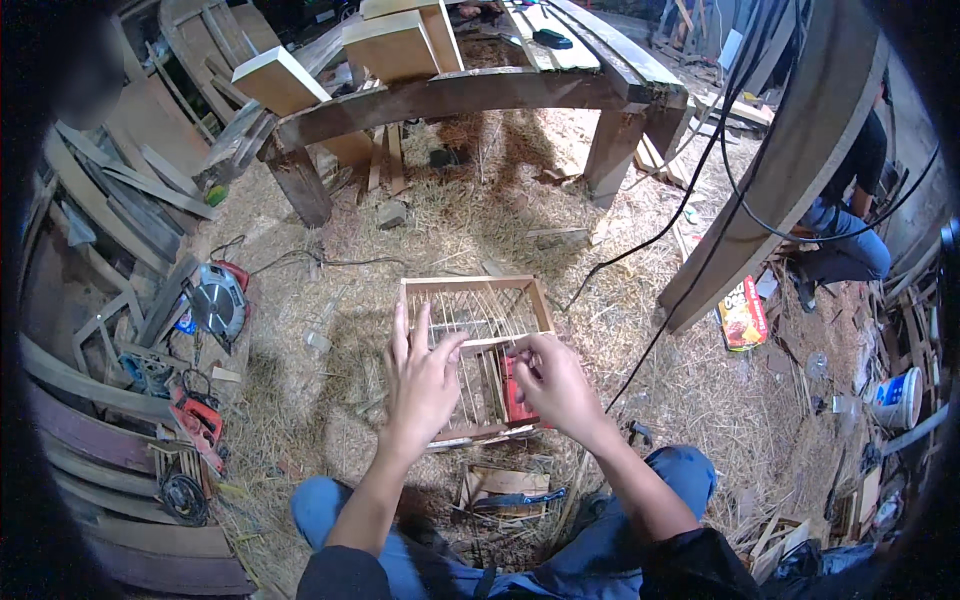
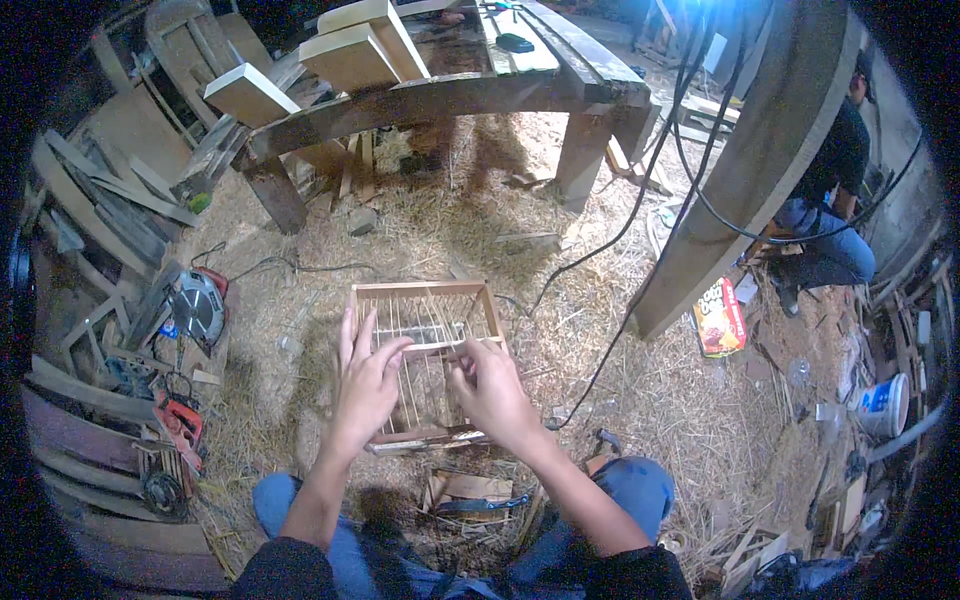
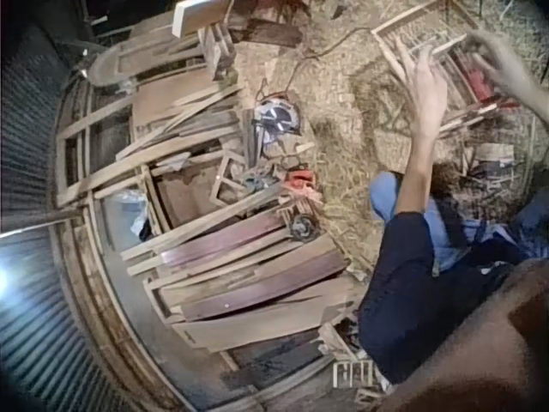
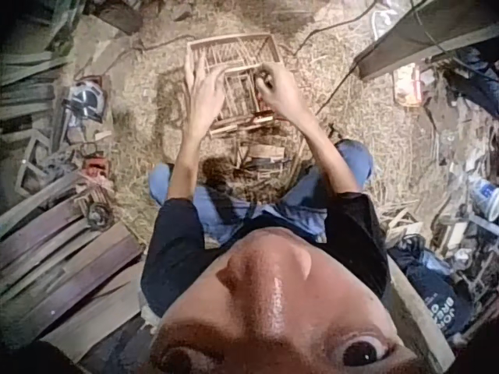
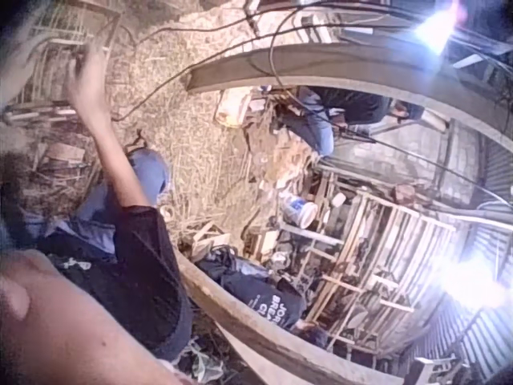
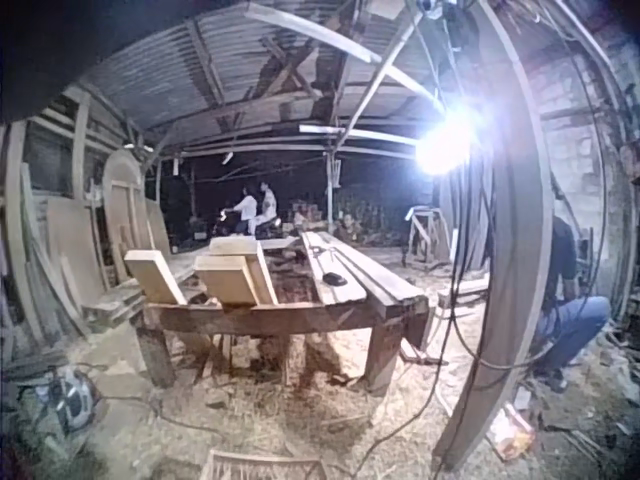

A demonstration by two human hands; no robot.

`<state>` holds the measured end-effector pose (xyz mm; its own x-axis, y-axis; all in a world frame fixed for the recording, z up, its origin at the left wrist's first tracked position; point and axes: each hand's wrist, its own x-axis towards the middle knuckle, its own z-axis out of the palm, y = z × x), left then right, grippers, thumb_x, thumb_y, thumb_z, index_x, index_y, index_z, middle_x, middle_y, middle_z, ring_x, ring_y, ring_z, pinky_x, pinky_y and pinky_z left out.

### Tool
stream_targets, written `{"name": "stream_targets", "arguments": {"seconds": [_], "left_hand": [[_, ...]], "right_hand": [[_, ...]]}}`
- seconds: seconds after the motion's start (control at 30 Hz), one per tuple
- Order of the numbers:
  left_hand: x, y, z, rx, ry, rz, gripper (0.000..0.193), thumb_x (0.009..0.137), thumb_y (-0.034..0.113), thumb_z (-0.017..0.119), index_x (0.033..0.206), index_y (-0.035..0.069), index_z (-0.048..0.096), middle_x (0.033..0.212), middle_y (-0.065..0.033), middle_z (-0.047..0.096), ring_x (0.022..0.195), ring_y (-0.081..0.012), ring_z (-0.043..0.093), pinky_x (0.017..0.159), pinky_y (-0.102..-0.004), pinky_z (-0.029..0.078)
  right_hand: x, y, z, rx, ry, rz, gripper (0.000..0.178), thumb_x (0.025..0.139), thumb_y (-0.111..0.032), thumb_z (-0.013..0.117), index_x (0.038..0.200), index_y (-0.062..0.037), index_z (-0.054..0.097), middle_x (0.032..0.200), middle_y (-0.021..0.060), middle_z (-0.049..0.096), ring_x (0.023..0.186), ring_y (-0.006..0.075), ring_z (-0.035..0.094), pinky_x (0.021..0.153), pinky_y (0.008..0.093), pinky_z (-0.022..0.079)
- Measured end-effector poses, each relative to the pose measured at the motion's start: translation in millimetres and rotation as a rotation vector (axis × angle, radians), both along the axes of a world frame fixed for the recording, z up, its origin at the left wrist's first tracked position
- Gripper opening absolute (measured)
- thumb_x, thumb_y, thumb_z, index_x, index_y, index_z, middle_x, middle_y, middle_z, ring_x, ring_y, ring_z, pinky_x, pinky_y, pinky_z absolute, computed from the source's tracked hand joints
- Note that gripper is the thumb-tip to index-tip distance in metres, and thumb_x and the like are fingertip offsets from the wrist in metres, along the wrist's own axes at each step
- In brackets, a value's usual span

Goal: The person whittles small wooden rods using a knife and then uses a glue gun to apply adhesive and assemble a small wooden cage by hand.

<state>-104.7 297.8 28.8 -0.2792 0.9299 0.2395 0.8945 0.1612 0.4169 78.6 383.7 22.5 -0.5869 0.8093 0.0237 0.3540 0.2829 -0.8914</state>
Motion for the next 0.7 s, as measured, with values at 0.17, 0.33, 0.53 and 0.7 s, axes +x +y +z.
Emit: {"name": "stream_targets", "arguments": {"seconds": [0.17,0.33,0.53,0.7], "left_hand": [[-2.4,-8.0,-7.2,-0.013,-0.034,0.042,0.029,0.102,0.018,0.056,0.126,0.019,0.073,0.163,-0.0213,0.032,0.157,-0.0407,0.011,0.126,-0.0506,0.015],[-18.5,-17.3,-9.7,-0.016,-0.097,0.045,0.036,0.102,0.016,0.054,0.135,0.022,0.069,0.166,-0.0205,0.028,0.156,-0.0397,0.012,0.126,-0.0491,0.012],[-26.4,-32.7,-18.7,0.046,-0.115,0.058,0.035,0.100,0.014,0.058,0.132,0.020,0.070,0.162,-0.0222,0.032,0.154,-0.0424,0.017,0.125,-0.0561,0.014],[-26.4,-34.4,-19.9,0.068,-0.103,0.072,0.035,0.100,0.015,0.058,0.131,0.020,0.071,0.162,-0.0217,0.034,0.153,-0.0422,0.019,0.125,-0.0562,0.014]], "right_hand": [[-12.0,-7.5,-13.2,0.209,0.088,-0.013,0.027,0.097,-0.007,0.058,0.122,0.0029,0.059,0.096,0.0196,0.064,0.083,0.0264,0.061,0.080,0.0391,0.050],[-24.0,-12.5,-6.5,0.086,0.089,0.006,0.021,0.097,-0.008,0.054,0.106,0.0045,0.068,0.096,0.0210,0.067,0.088,0.0309,0.066,0.079,0.0407,0.050],[-23.5,-13.8,-11.8,0.169,0.122,0.016,0.023,0.098,-0.008,0.053,0.111,0.0041,0.069,0.098,0.0240,0.068,0.093,0.0356,0.068,0.088,0.0419,0.053],[-16.3,-12.9,-8.9,0.081,0.033,-0.031,0.025,0.098,-0.006,0.054,0.116,0.0036,0.070,0.092,0.0173,0.069,0.086,0.0206,0.066,0.080,0.0320,0.052]]}}
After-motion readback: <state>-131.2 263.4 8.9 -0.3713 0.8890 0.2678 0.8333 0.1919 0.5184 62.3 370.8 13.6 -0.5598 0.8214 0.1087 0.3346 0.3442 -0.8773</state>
